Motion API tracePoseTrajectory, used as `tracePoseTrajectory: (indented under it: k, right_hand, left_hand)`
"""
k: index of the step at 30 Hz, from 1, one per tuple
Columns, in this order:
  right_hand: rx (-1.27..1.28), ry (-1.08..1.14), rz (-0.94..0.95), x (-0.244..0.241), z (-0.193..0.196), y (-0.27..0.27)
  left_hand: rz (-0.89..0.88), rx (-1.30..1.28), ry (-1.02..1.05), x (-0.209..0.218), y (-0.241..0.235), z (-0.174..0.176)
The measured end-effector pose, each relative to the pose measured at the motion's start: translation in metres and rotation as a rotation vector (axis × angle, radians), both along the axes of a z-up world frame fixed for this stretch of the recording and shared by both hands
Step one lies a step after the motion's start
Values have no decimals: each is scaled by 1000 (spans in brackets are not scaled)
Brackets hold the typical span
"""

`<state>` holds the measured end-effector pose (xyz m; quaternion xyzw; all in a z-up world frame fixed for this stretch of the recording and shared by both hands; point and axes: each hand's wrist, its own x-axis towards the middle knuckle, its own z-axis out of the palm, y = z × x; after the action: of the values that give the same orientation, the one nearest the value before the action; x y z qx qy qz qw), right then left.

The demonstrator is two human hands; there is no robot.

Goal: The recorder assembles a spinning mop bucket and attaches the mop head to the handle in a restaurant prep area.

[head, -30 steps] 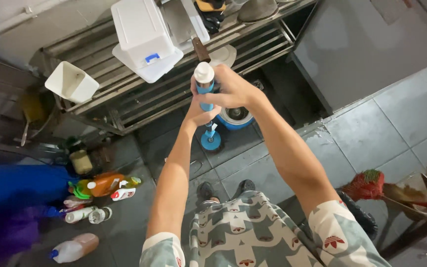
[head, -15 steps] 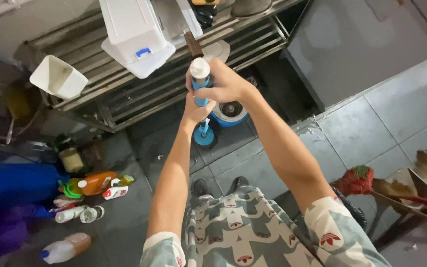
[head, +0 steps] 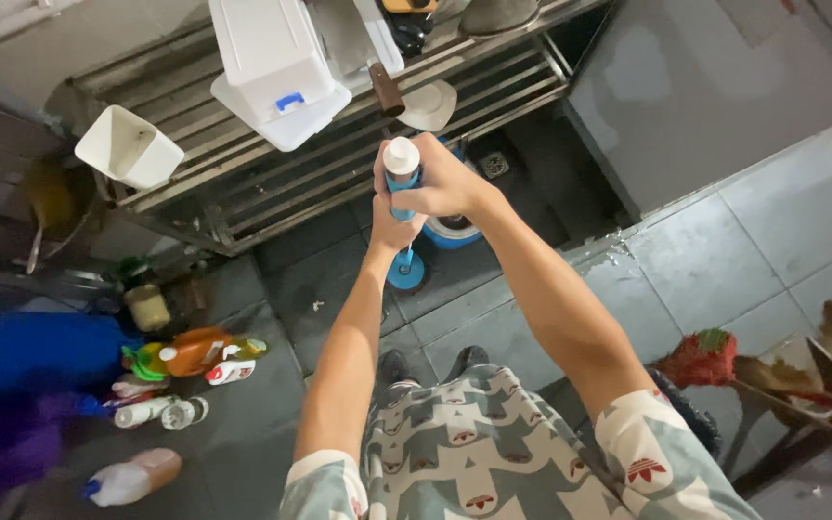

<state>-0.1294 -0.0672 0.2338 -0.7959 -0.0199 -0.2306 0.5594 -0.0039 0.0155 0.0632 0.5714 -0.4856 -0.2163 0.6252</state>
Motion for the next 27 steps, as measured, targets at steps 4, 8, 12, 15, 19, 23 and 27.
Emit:
tracePoseTrajectory:
  k: [4,8,12,15,19,23,27]
  right_hand:
    - [36,-50,17,-3,6,1]
    - [97,-64,-43,8,-42,6]
    - [195,-36,-43,18,-66,7]
    - [129,-48,-71,14,-43,5]
    - [72,-91,-87,5,-12,2]
    - [149,-47,-81,14,-51,7]
    - [178,-57,-47,24,-78,6]
  left_hand:
    - [-52,-97,-6,2,2,5]
    - [-5,139,-28,17,5,-59]
    - [92,-24,-62,7,6,-24]
    - [45,-98,-21,18,-3,-63]
    - [-4,36,-57,23,-11,-61]
    - [28,103,-55,16,4,-48]
    - [116,67,-97,30,-9,-125]
